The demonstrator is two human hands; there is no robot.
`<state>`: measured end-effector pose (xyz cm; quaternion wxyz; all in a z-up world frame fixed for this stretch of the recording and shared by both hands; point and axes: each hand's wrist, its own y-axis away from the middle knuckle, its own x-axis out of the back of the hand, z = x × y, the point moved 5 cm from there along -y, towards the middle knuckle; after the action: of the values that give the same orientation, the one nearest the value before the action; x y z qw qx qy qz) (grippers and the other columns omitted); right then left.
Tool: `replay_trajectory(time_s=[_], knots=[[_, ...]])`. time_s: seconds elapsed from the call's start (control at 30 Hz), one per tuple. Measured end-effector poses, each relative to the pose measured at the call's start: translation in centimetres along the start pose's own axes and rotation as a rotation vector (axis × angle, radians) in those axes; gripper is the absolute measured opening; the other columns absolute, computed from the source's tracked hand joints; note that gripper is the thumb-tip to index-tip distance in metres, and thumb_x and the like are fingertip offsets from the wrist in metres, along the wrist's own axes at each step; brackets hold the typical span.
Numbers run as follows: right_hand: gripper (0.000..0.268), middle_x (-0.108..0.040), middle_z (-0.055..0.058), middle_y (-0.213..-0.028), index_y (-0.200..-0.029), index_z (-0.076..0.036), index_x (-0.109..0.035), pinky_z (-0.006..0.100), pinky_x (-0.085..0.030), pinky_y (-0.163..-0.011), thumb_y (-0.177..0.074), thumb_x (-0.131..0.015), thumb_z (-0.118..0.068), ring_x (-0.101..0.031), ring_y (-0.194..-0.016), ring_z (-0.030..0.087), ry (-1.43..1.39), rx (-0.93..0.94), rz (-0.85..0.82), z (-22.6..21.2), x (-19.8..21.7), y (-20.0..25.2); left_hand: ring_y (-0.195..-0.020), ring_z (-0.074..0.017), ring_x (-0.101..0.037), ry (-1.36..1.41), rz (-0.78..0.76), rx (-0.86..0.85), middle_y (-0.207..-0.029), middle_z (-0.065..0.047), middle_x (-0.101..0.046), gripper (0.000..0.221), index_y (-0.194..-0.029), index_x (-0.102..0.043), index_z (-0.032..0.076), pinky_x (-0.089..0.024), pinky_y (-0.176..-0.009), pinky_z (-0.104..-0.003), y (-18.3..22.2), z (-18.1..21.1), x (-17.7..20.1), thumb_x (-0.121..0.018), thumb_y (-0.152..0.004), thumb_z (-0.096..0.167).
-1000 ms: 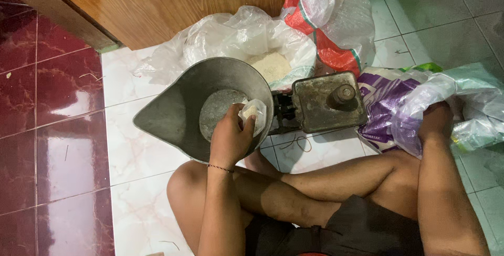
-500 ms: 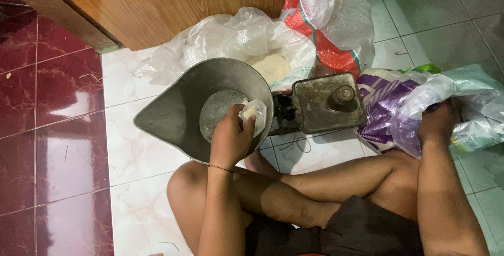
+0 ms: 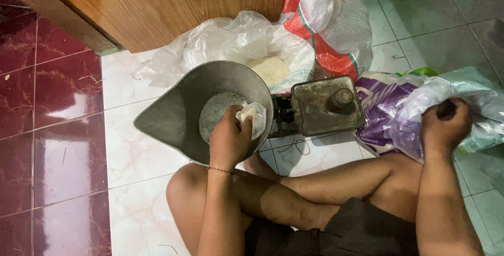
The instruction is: The person fills small plastic bags with rice by scooping it from a large sack using a metal tin and then placing the bags into a larger metal container.
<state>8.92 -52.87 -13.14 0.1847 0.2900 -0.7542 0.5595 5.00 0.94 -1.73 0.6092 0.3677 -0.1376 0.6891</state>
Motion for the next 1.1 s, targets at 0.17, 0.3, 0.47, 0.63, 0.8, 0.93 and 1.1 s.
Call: replay_trajectory(time_s=[0.17,0.3,0.47,0.63,0.8,0.93,1.1], knots=[[0.03,-0.065,0.028,-0.106,-0.115,0.01,-0.066,0.044,-0.049,-0.074,-0.098,-0.082,-0.008,-0.061,-0.09,0.041,-0.062,-0.104,0.05,-1.3,3.4,2.2,-0.071,-0.0347,-0.062,-0.025,0.06,0.018,-0.07,-0.007,-0.064,0.031,-0.116,-0.057,0.016,-0.043,-0.061,-0.047,-0.2,-0.7,0.1,-0.051,-0.087,0.027],[0.021,-0.062,0.014,-0.11,-0.111,-0.007,-0.056,0.03,-0.051,-0.067,-0.097,-0.061,-0.022,-0.063,-0.097,0.022,-0.477,-0.646,0.246,-3.1,6.5,3.8,-0.08,-0.0351,-0.062,-0.018,0.109,0.015,-0.078,-0.008,-0.065,0.03,-0.113,-0.059,0.017,-0.045,-0.066,-0.049,-0.4,-1.2,0.2,-0.052,-0.086,0.028],[0.029,-0.057,0.004,-0.124,-0.112,-0.021,-0.05,0.031,-0.053,-0.065,-0.096,-0.053,-0.044,-0.057,-0.114,0.019,-0.579,-0.847,0.271,-12.1,8.6,3.6,-0.08,-0.0351,-0.063,-0.007,0.112,-0.016,-0.079,-0.009,-0.065,0.03,-0.113,-0.06,0.017,-0.045,-0.068,-0.049,-0.2,-1.2,0.5,-0.054,-0.086,0.028],[0.036,-0.049,0.013,-0.136,-0.123,-0.021,-0.04,0.037,-0.052,-0.075,-0.1,-0.057,-0.042,-0.057,-0.115,0.031,-0.972,-0.585,0.124,-20.7,7.9,0.6,-0.075,-0.031,-0.061,0.046,0.089,-0.043,-0.075,-0.006,-0.063,0.031,-0.115,-0.057,0.014,-0.044,-0.063,-0.046,0.1,-1.0,0.6,-0.054,-0.088,0.029],[0.043,-0.056,0.004,-0.122,-0.13,-0.021,-0.042,0.022,-0.052,-0.077,-0.093,-0.065,-0.026,-0.059,-0.105,0.012,-1.201,-0.704,-0.203,-27.4,5.0,0.5,-0.075,-0.031,-0.061,0.064,0.155,-0.085,-0.077,-0.006,-0.063,0.028,-0.107,-0.06,0.014,-0.045,-0.065,-0.046,0.0,-1.6,0.4,-0.059,-0.085,0.03],[0.053,-0.051,0.016,-0.128,-0.133,-0.011,-0.036,0.029,-0.042,-0.106,-0.09,-0.066,-0.016,-0.052,-0.116,0.018,-1.224,-0.474,-0.371,-33.3,4.1,0.1,-0.069,-0.019,-0.054,0.143,0.358,-0.12,-0.077,-0.001,-0.054,0.021,-0.088,-0.065,0.014,-0.045,-0.063,-0.037,-0.2,-2.4,1.1,-0.07,-0.08,0.033],[0.069,-0.037,0.007,-0.128,-0.136,-0.009,-0.029,0.033,-0.048,-0.102,-0.084,-0.075,-0.008,-0.047,-0.12,0.018,-1.185,-0.307,-0.452,-37.5,3.8,0.1,-0.073,-0.0312,-0.066,0.198,0.329,-0.13,-0.07,-0.009,-0.06,0.02,-0.08,-0.069,0.01,-0.053,-0.066,-0.046,0.0,-1.7,2.1,-0.072,-0.08,0.03]])
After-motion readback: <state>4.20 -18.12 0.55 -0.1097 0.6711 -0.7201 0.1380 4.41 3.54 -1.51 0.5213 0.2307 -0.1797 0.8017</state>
